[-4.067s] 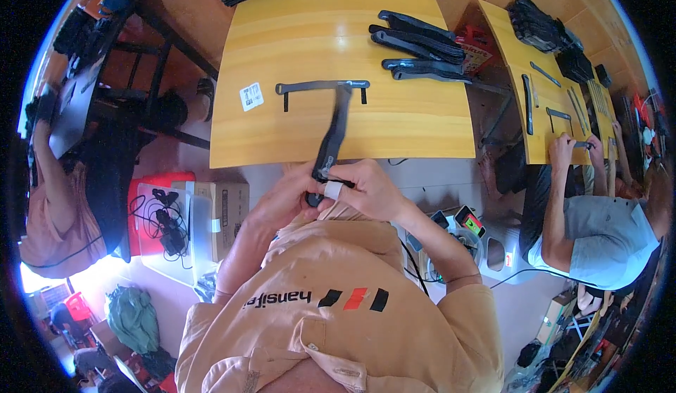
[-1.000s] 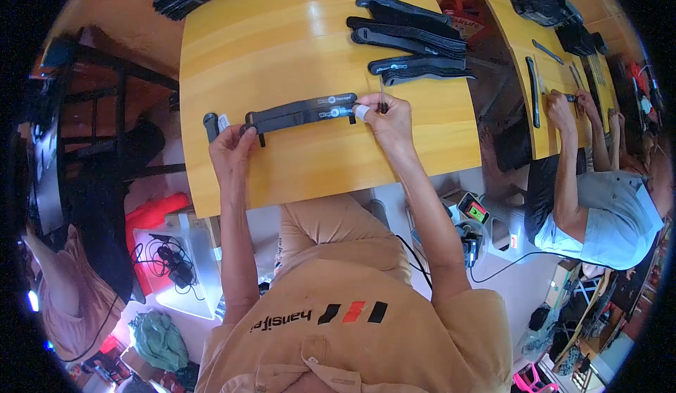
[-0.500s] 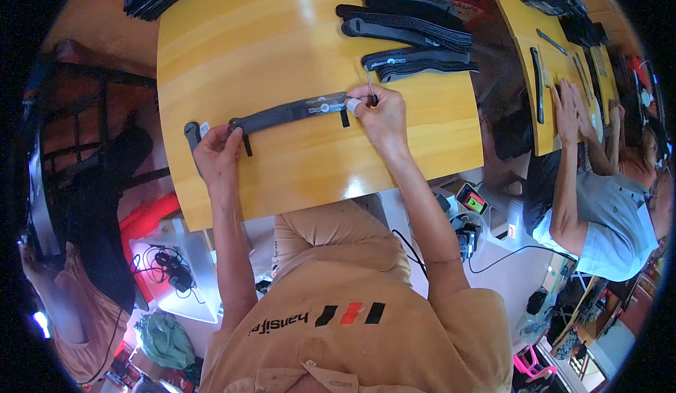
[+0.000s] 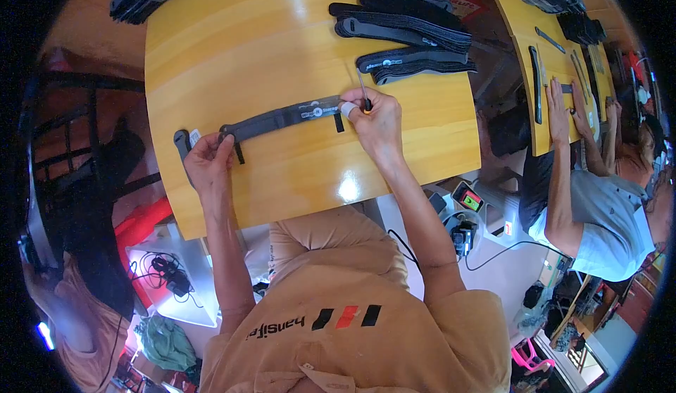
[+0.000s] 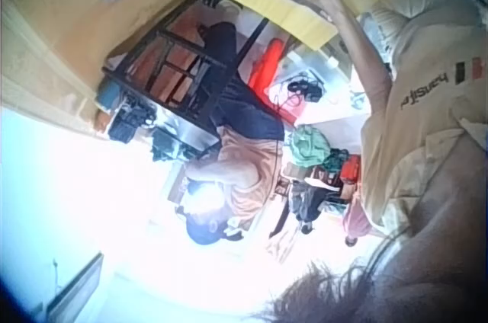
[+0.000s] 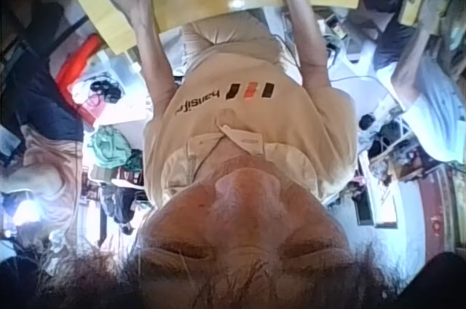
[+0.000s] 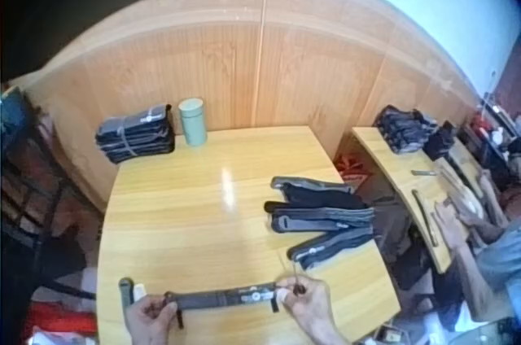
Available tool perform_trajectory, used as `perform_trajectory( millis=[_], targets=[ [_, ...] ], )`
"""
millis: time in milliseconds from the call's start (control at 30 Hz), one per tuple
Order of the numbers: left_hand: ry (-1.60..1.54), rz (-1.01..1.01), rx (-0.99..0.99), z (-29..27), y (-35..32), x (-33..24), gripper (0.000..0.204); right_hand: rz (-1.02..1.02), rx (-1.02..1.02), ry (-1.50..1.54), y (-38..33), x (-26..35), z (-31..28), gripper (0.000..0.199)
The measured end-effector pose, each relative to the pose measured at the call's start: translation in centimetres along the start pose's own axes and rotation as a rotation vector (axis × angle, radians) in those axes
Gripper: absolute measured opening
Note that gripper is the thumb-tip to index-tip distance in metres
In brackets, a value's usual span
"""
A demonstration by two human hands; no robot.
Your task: Assembling and preparing black textile straps and pleated fabric components using adhesive and a small tool.
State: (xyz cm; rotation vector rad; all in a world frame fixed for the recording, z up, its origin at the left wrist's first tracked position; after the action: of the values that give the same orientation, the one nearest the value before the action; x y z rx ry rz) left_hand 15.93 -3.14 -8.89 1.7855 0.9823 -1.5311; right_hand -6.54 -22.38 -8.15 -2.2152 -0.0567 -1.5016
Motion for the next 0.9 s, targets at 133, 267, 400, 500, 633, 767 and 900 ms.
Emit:
perform_trajectory(
  millis=[133,267,400,500,633,767,900],
  targets=[
    [-0.004,-0.016,0.003,0.05,0.03,0.03,0.012,-0.006,0.019,-0.032,-0.01,0.03,-0.05,0.007],
    [0.0,-0.027,0.001,0.26,0.07,-0.39,0.011,-0.026,0.028,0.017,0.38,-0.82,-0.07,0.009],
    [0.004,-0.026,-0.008,0.15,0.08,-0.38,0.011,-0.031,0.034,0.025,0.37,-0.85,-0.07,0.01],
    [-0.008,-0.025,-0.003,-0.03,0.17,0.07,0.011,-0.015,0.033,0.01,0.22,-0.63,0.05,0.011],
    [0.021,-0.035,-0.006,0.12,0.16,-0.11,0.011,-0.005,0.021,0.02,0.09,-0.66,0.0,0.011],
    [0.01,-0.033,-0.002,0.09,0.28,0.19,0.011,-0.028,0.006,-0.026,0.21,-0.79,-0.05,0.01],
    [-0.001,-0.04,-0.004,0.13,0.3,0.23,0.011,-0.047,-0.008,-0.016,0.04,-0.47,0.05,0.01]
  ],
)
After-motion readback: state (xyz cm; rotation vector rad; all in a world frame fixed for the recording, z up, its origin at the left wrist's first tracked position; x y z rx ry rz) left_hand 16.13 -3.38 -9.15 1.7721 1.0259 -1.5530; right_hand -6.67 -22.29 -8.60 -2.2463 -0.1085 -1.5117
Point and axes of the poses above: each hand's wrist, its own y-axis towards the middle knuckle, its own z-axis out of the palm, x = y × z, the point moved 6 cm from there along y, towards the middle knuckle, and after that the axes turned 12 degrees about z, right-handed, at the moved point
